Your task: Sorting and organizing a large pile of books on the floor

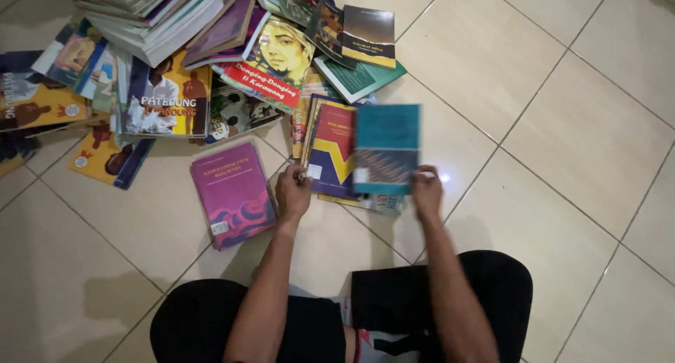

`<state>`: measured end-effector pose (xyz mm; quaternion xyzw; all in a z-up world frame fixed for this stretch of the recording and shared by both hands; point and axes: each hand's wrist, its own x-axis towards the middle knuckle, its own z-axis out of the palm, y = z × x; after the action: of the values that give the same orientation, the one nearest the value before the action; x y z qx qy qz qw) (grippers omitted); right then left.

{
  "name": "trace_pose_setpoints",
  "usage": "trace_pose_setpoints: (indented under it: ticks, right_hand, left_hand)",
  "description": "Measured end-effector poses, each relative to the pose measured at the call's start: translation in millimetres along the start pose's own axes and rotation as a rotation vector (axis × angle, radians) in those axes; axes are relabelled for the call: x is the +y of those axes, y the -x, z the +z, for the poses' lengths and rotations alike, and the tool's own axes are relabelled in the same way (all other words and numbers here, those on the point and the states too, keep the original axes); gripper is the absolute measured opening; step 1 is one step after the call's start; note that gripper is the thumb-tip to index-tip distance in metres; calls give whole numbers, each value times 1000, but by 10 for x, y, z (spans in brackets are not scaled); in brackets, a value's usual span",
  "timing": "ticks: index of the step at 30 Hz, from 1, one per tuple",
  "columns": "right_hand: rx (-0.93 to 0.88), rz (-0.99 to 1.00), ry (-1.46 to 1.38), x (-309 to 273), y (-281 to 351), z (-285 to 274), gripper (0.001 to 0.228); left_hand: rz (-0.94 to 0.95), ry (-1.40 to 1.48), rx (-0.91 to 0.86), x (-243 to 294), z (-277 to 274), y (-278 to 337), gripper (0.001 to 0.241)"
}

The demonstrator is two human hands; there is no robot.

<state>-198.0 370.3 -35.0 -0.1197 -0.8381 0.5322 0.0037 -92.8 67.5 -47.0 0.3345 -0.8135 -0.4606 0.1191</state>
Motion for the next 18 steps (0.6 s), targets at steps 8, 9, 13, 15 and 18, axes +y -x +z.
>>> trace_pose_setpoints:
  ticks: [8, 9, 13, 15, 18]
  right_hand:
    - [244, 8, -89, 743, -1029, -951, 17]
    - [255, 4, -184, 1051, -1143, -907, 16]
    - [394, 217, -28, 1238, -1201, -640, 18]
    - [400, 334, 32, 1222, -1156, -565, 26]
    - [317, 359, -15, 717, -794, -585, 49]
  left_hand:
    - [9, 10, 119, -125, 158, -12, 30]
    - [19, 2, 144, -167, 186, -35, 30]
    - [-76, -3, 119, -135, 168, -31, 30]
    - [-139, -113, 90, -42, 104, -17, 26]
    - [-150, -124, 108, -61, 155, -22, 27]
